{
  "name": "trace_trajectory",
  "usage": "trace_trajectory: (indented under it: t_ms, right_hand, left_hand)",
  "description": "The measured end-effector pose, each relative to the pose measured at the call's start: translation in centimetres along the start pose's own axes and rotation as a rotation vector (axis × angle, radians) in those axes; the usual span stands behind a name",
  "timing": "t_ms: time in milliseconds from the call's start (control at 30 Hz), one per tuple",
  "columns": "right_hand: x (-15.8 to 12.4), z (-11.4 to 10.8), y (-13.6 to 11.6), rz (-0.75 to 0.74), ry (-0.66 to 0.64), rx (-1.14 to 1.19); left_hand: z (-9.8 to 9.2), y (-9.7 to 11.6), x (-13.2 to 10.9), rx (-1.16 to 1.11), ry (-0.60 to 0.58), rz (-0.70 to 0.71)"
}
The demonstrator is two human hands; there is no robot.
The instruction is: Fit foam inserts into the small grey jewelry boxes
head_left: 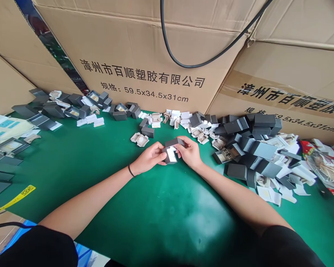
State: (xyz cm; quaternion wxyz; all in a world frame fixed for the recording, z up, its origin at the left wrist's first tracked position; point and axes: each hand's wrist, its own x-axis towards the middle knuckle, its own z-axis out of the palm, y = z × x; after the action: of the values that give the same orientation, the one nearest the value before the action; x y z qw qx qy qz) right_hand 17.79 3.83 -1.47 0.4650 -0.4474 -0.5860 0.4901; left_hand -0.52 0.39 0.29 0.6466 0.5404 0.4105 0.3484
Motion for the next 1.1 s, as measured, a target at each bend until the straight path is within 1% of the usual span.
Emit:
trace_trajectory:
  t_ms: [33, 133, 200, 300, 367, 433, 500, 533, 600, 767, 833, 900, 967, 1033, 1100]
  right_hand:
    - [0.0, 0.0, -0.1, -0.013, 0.013, -0.025]
    - [0.0, -0.2, -0.2, -0.070, 0.073, -0.141]
    - [-0.1, -0.3, -0.3, -0.108, 0.101, -0.238]
    - [-0.3, -0.3, -0.4, -0.165, 0.055, -0.327]
    - [-0.5, -0.2, -0.4, -0.183, -0.013, -0.309]
    - [-0.5, 0.0, -0.4, -0.146, -0.122, -0.218]
    - [-0.5, 0.1, -0.3, -0.065, -0.239, -0.101]
    - [-0.4, 0.2, -0.2, -0.025, -0.279, -0.056]
    - [-0.2, 0.2, -0.1, 0.034, -0.314, -0.008]
    - [0.4, 0.0, 0.1, 0.175, -0.438, -0.021]
    - [0.5, 0.0, 0.0, 0.194, -0.470, -0.018]
    - [0.5, 0.1, 0.0, 0.192, -0.474, 0.010]
    - [0.3, 0.3, -0.1, 0.197, -0.438, 0.031]
    - [0.0, 0.4, -0.1, 0.206, -0.378, 0.039]
    - [-0.5, 0.7, -0.1, 0.193, -0.291, 0.067]
  left_hand:
    - [0.0, 0.0, 0.0, -0.007, 0.009, -0.005]
    - [0.2, 0.4, 0.1, 0.000, 0.089, -0.042]
    - [0.3, 0.6, 0.1, 0.011, 0.103, -0.083]
    - [0.3, 0.7, 0.3, 0.058, 0.050, -0.151]
    - [0.3, 0.7, 0.4, 0.108, 0.052, -0.171]
    - [0.4, 0.5, 0.4, 0.121, 0.100, -0.165]
    - [0.4, 0.4, 0.4, 0.115, 0.185, -0.138]
    - [0.4, 0.3, 0.4, 0.111, 0.228, -0.120]
    - [0.5, 0.2, 0.3, 0.097, 0.285, -0.087]
    - [0.8, -0.2, 0.2, 0.070, 0.324, -0.070]
    - [0.7, -0.2, 0.2, 0.083, 0.324, -0.064]
    - [0.6, -0.1, 0.1, 0.103, 0.300, -0.063]
    - [0.5, -0.1, 0.2, 0.137, 0.263, -0.066]
    - [0.5, -0.1, 0.2, 0.174, 0.238, -0.057]
    - [0.6, -0.3, 0.1, 0.221, 0.239, -0.022]
